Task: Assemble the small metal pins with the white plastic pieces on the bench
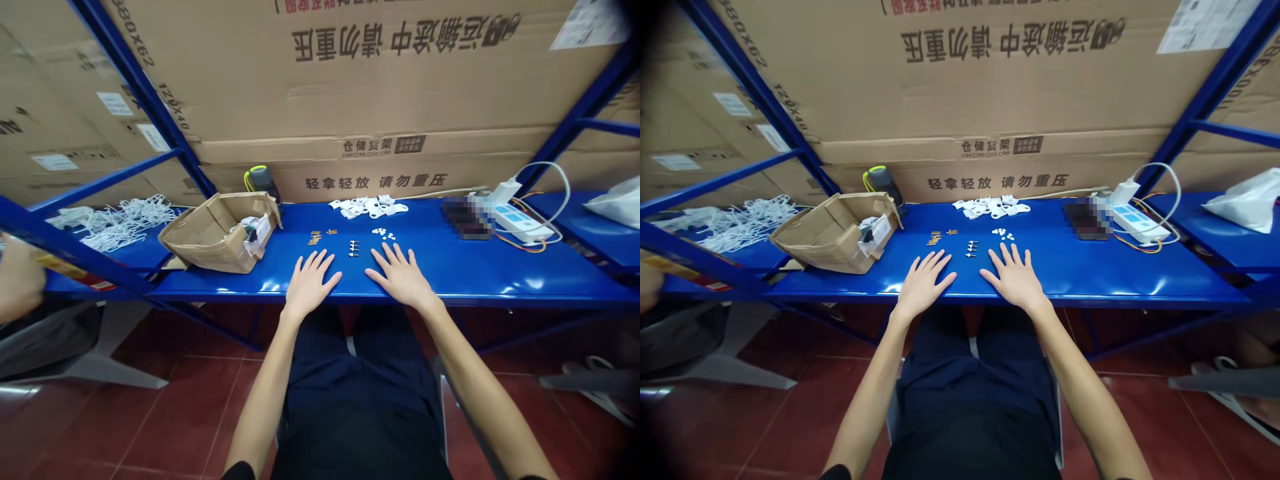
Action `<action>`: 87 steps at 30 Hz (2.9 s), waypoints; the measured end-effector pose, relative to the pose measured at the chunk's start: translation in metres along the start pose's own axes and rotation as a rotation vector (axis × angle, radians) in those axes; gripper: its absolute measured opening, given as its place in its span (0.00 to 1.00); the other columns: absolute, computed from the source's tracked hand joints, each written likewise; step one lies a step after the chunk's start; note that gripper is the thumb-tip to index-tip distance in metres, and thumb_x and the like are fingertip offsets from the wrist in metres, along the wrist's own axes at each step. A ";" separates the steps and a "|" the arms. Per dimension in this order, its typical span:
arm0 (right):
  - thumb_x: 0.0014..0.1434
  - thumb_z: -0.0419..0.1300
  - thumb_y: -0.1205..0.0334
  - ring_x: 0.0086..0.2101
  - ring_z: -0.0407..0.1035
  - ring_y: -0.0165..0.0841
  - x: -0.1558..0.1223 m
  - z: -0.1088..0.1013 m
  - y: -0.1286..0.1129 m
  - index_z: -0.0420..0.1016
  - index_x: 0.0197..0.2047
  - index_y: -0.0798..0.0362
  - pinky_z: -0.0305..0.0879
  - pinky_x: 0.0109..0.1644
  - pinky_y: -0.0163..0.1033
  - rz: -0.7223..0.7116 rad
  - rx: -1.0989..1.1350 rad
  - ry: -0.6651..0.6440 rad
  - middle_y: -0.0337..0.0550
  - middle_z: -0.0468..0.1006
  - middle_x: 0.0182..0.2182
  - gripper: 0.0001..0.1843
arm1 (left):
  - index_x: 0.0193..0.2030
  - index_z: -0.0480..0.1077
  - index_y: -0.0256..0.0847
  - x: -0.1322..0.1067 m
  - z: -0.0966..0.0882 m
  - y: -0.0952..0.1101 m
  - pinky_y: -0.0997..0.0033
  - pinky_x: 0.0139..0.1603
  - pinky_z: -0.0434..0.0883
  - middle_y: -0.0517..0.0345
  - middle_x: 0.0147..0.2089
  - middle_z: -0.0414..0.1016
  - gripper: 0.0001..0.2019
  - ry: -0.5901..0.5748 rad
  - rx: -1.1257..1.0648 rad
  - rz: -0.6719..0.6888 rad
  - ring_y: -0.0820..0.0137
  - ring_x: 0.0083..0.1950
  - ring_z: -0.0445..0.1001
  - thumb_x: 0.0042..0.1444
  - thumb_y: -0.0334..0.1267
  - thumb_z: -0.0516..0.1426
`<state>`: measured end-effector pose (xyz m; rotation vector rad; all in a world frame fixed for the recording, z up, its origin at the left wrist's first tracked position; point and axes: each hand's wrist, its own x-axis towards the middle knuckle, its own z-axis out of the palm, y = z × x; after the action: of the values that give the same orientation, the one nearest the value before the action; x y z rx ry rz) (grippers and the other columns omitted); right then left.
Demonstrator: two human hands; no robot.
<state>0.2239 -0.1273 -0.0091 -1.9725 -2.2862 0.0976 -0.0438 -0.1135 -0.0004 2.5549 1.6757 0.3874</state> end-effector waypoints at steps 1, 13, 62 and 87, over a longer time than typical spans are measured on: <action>0.72 0.33 0.27 0.79 0.36 0.58 0.000 0.000 0.000 0.49 0.83 0.48 0.36 0.78 0.72 -0.003 -0.007 -0.005 0.53 0.44 0.81 0.48 | 0.80 0.60 0.52 0.000 0.000 0.000 0.42 0.84 0.46 0.61 0.82 0.53 0.32 -0.001 -0.003 0.004 0.56 0.84 0.50 0.75 0.61 0.44; 0.73 0.31 0.29 0.79 0.34 0.55 0.003 0.005 0.000 0.45 0.84 0.50 0.33 0.78 0.75 -0.036 -0.020 -0.024 0.53 0.41 0.81 0.48 | 0.84 0.49 0.53 0.009 0.002 -0.003 0.32 0.83 0.38 0.61 0.85 0.43 0.37 -0.123 -0.042 0.053 0.50 0.86 0.41 0.74 0.63 0.43; 0.74 0.35 0.31 0.79 0.35 0.46 0.057 -0.001 -0.016 0.38 0.84 0.58 0.31 0.82 0.60 -0.307 0.112 -0.058 0.53 0.37 0.81 0.50 | 0.85 0.31 0.36 0.059 0.009 0.006 0.52 0.85 0.46 0.40 0.85 0.38 0.43 0.179 -0.224 0.124 0.59 0.86 0.39 0.76 0.61 0.41; 0.73 0.52 0.50 0.79 0.40 0.50 0.093 0.008 -0.109 0.50 0.82 0.58 0.34 0.80 0.68 -0.626 0.343 0.142 0.58 0.48 0.80 0.41 | 0.72 0.63 0.39 0.051 -0.011 -0.060 0.48 0.80 0.58 0.40 0.77 0.62 0.23 0.606 -0.260 0.013 0.55 0.79 0.61 0.75 0.45 0.51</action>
<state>0.1025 -0.0518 0.0014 -1.0192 -2.4671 0.2560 -0.0813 -0.0435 0.0079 2.3880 1.6059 1.3924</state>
